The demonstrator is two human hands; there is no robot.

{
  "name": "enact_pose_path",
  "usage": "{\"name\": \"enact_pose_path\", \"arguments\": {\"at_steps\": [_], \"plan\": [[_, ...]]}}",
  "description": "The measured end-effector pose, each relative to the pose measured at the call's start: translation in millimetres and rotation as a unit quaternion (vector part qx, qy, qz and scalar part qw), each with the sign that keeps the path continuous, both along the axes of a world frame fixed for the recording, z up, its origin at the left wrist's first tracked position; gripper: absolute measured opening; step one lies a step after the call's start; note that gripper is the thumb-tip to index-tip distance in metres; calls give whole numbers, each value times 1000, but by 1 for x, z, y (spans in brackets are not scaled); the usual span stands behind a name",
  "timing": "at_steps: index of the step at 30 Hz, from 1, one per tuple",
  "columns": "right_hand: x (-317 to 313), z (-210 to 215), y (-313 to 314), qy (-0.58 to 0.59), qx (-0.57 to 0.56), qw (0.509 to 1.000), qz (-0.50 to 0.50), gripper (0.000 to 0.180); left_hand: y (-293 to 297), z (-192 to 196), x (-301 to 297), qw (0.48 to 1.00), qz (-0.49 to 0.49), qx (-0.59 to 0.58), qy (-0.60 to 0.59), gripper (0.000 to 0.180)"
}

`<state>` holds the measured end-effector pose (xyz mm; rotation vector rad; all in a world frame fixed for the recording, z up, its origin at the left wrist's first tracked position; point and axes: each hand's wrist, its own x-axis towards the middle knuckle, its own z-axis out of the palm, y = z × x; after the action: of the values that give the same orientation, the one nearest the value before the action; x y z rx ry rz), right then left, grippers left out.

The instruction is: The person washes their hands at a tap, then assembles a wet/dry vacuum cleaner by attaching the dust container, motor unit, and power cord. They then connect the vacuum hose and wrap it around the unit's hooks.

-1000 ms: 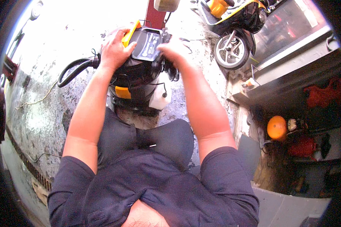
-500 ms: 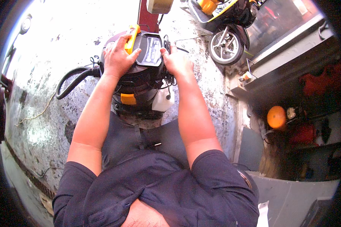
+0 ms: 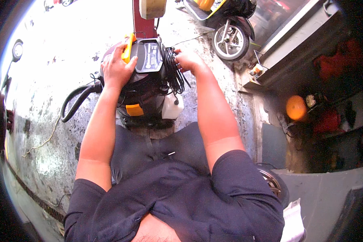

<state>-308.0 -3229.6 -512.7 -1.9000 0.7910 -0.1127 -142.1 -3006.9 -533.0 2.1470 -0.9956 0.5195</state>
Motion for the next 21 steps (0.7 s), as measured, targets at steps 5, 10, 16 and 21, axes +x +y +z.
{"name": "enact_pose_path", "arguments": {"at_steps": [5, 10, 16, 21], "plan": [[5, -24, 10, 12, -291, 955, -56, 41, 2, 6, -4, 997, 46, 43, -47, 58], [29, -30, -47, 60, -307, 948, 59, 40, -19, 23, -44, 967, -7, 130, -220, 54], [42, -38, -21, 63, -284, 956, -48, 49, -86, 41, -39, 943, -196, 258, -78, 39], [14, -68, 12, -135, -182, 958, -178, 54, -102, 17, -17, 935, -258, 244, -20, 27]]}}
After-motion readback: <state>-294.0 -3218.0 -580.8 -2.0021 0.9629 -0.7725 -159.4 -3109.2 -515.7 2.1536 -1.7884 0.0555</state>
